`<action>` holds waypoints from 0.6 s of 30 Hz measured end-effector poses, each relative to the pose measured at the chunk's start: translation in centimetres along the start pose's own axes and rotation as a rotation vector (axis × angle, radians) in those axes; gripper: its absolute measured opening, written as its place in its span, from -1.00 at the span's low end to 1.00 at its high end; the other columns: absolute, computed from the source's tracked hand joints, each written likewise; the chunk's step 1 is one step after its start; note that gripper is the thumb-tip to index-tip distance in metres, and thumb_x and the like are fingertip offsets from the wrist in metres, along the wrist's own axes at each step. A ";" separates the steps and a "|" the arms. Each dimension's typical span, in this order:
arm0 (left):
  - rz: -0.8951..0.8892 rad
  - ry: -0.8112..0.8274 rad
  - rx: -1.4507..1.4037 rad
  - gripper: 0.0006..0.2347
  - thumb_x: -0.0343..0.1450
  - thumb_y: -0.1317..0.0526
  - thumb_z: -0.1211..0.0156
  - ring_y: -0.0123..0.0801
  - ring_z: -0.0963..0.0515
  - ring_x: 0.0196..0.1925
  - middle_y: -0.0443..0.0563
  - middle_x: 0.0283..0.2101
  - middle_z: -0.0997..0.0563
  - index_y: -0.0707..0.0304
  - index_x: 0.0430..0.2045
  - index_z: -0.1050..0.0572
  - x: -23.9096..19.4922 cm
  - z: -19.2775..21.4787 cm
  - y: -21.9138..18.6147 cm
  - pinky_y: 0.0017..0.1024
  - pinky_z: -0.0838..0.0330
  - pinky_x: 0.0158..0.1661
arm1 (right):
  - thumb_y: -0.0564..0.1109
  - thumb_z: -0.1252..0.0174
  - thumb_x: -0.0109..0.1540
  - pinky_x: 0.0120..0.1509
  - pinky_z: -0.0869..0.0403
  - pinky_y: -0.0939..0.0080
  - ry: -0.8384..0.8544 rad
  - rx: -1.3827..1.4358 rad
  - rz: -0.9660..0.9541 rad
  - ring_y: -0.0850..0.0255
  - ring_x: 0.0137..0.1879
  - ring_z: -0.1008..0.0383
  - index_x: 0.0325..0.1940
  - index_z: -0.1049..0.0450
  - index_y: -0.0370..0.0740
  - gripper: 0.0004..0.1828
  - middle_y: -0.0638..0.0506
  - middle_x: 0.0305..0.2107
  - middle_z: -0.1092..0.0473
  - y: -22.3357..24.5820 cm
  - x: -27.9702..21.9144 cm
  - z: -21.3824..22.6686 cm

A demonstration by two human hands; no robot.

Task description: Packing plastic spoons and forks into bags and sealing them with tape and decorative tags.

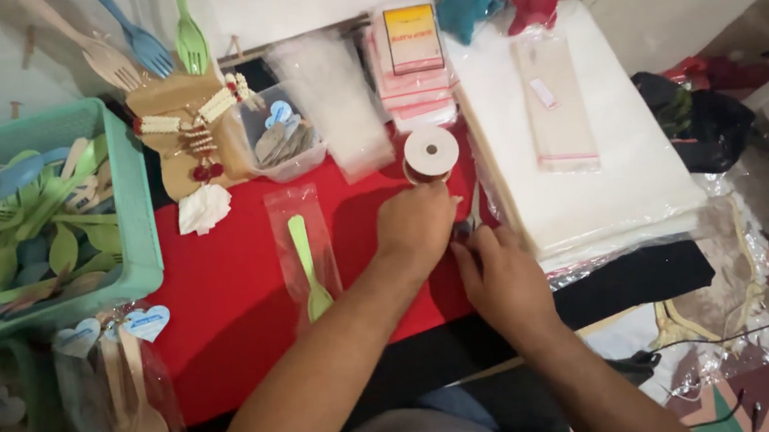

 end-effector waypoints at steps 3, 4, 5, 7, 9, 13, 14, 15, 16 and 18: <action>-0.031 -0.037 0.065 -0.75 0.48 0.05 -0.10 0.04 -0.68 -0.33 0.19 -0.37 -0.67 0.26 -0.29 -0.56 1.4 -2.1 0.2 -0.01 -0.55 -0.36 | 0.00 -0.20 0.28 -0.17 -0.46 -0.24 0.067 -0.006 -0.034 -0.26 -0.21 -0.49 -0.21 -0.40 -0.19 -0.77 -0.23 -0.32 -0.45 -0.8 -0.1 -0.1; -0.055 -0.077 0.079 -0.77 0.48 0.08 -0.09 0.05 -0.68 -0.34 0.19 -0.36 -0.67 0.26 -0.25 -0.55 1.3 -2.3 0.5 0.00 -0.55 -0.37 | 0.01 -0.20 0.26 -0.18 -0.46 -0.24 0.151 -0.004 -0.081 -0.25 -0.23 -0.50 -0.21 -0.40 -0.17 -0.77 -0.23 -0.33 -0.46 -0.9 -0.3 -0.5; -0.049 -0.075 0.083 -0.77 0.48 0.08 -0.09 0.05 -0.68 -0.34 0.19 -0.36 -0.67 0.26 -0.25 -0.55 0.6 -1.5 0.9 0.00 -0.55 -0.37 | 0.01 -0.20 0.26 -0.18 -0.46 -0.24 0.156 0.002 -0.079 -0.25 -0.23 -0.50 -0.21 -0.40 -0.17 -0.77 -0.23 -0.33 -0.46 -1.0 -0.4 -0.4; -0.060 -0.053 0.030 -0.81 0.47 0.11 -0.09 0.04 -0.68 -0.33 0.17 -0.37 -0.67 0.22 -0.30 -0.56 -0.3 -0.1 1.3 0.01 -0.53 -0.32 | 0.05 -0.24 0.24 -0.12 -0.47 -0.20 0.217 0.031 -0.175 -0.21 -0.19 -0.53 -0.14 -0.38 -0.22 -0.67 -0.20 -0.35 -0.50 -1.8 -0.5 -0.3; -0.071 -0.054 0.034 -0.81 0.45 0.11 -0.11 0.03 -0.67 -0.33 0.16 -0.36 -0.67 0.23 -0.34 -0.56 -1.0 1.1 1.9 0.02 -0.53 -0.30 | 0.03 -0.29 0.13 -0.16 -0.48 -0.17 0.182 0.082 -0.174 -0.18 -0.24 -0.53 -0.02 -0.38 -0.24 -0.55 -0.21 -0.35 -0.49 -1.9 -0.2 0.5; -0.141 -0.097 0.059 -0.83 0.38 0.12 -0.16 -0.01 -0.66 -0.30 0.13 -0.36 -0.65 0.23 -0.41 -0.54 -3.7 3.4 3.3 0.00 -0.52 -0.31 | 0.02 -0.32 0.08 -0.12 -0.54 0.00 0.363 0.118 -0.306 0.00 -0.27 -0.59 0.18 -0.46 -0.09 -0.42 -0.13 -0.41 -0.54 -3.5 -0.5 0.1; -0.135 -0.097 0.056 -0.83 0.38 0.12 -0.16 -0.01 -0.66 -0.30 0.13 -0.36 -0.65 0.23 -0.41 -0.54 -4.3 3.8 3.9 0.00 -0.52 -0.31 | 0.02 -0.32 0.08 -0.12 -0.54 0.00 0.369 0.116 -0.304 0.00 -0.27 -0.59 0.18 -0.46 -0.09 -0.42 -0.13 -0.41 -0.54 -4.1 -0.7 -0.3; -0.169 -0.126 0.026 -0.84 0.37 0.12 -0.18 -0.02 -0.65 -0.29 0.11 -0.36 -0.65 0.22 -0.43 -0.54 -5.0 4.4 4.2 -0.01 -0.51 -0.32 | 0.00 -0.33 0.09 -0.14 -0.54 0.07 0.400 0.157 -0.270 0.05 -0.28 -0.59 0.19 -0.46 -0.13 -0.42 -0.13 -0.40 -0.55 -4.5 -0.9 -0.8; -0.206 -0.159 -0.004 -0.84 0.35 0.12 -0.21 -0.04 -0.65 -0.28 0.10 -0.36 -0.65 0.21 -0.44 -0.53 -5.5 5.1 4.5 -0.03 -0.50 -0.32 | -0.03 -0.34 0.11 -0.16 -0.54 0.14 0.427 0.199 -0.236 0.10 -0.29 -0.60 0.19 -0.46 -0.17 -0.43 -0.13 -0.40 -0.57 -4.9 -1.0 -1.3; -0.212 -0.181 -0.052 -0.85 0.35 0.12 -0.23 -0.04 -0.65 -0.29 0.08 -0.35 -0.65 0.19 -0.43 -0.54 -6.4 5.8 5.7 -0.05 -0.50 -0.32 | -0.08 -0.29 0.13 -0.27 -0.53 0.16 0.504 0.406 -0.307 0.13 -0.33 -0.58 0.19 -0.44 -0.20 -0.46 -0.13 -0.37 -0.56 -5.1 -1.6 -2.6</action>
Point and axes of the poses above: each hand's wrist, its own x-axis towards the middle knuckle, its own z-axis out of the back of the hand, y = z × x, the point moved 6 cm from there along x, towards the middle knuckle
